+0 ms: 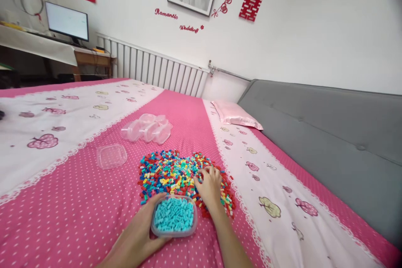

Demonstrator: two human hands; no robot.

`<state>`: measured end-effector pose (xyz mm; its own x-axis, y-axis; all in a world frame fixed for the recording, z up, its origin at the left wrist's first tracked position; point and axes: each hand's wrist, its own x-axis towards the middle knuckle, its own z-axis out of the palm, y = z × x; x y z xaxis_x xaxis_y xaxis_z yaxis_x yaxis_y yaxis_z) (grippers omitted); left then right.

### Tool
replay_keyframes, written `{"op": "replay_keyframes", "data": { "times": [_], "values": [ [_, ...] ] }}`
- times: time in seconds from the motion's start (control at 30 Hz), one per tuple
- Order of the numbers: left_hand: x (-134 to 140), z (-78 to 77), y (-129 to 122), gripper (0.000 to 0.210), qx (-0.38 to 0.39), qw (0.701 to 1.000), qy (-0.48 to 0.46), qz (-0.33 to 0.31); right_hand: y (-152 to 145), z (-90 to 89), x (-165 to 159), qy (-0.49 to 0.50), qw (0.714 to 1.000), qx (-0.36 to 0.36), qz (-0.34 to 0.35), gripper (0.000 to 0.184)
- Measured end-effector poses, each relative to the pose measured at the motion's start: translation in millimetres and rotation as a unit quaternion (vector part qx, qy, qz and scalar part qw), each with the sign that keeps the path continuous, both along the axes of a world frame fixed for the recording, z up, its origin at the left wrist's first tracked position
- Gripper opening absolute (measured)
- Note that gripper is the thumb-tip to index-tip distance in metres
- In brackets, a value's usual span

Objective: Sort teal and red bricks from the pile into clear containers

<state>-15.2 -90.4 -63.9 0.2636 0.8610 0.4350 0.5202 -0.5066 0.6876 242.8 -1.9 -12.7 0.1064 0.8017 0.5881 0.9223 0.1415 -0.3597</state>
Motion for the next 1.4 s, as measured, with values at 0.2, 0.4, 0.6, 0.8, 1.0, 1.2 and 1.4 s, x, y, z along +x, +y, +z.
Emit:
{"op": "replay_keyframes", "data": {
  "times": [0.2, 0.4, 0.6, 0.8, 1.0, 1.2, 1.4],
  "values": [
    [1.9, 3.5, -2.8, 0.087, -0.006, 1.0, 0.012, -0.006, 11.6, -1.3, 0.9, -0.041, 0.998, -0.04, -0.007, 0.008],
    [5.4, 21.0, -5.6, 0.085, 0.013, 1.0, 0.024, -0.01, 15.3, 0.2, 3.6, -0.042, 0.997, -0.062, 0.032, 0.011],
    [6.7, 25.0, -9.2, 0.082, -0.008, 0.999, 0.031, -0.007, 15.0, -3.3, 8.4, -0.008, 0.997, -0.057, 0.052, 0.01],
    [5.3, 18.3, -8.9, 0.081, -0.028, 0.999, 0.043, -0.004, 12.3, -4.4, 12.7, 0.019, 0.998, -0.035, 0.052, 0.007],
    [7.3, 23.5, -10.3, 0.077, -0.036, 0.999, 0.029, -0.01, 11.1, 1.9, 16.3, 0.041, 0.999, -0.002, 0.034, 0.014],
    [7.4, 23.5, -9.3, 0.077, -0.032, 0.999, 0.033, -0.009, 14.3, 12.3, 12.8, 0.082, 0.995, 0.017, 0.047, 0.013],
    [6.6, 23.1, -8.4, 0.077, -0.037, 0.998, 0.043, -0.008, 11.9, 11.4, 18.8, 0.177, 0.981, 0.022, 0.072, 0.023]
  ]
}}
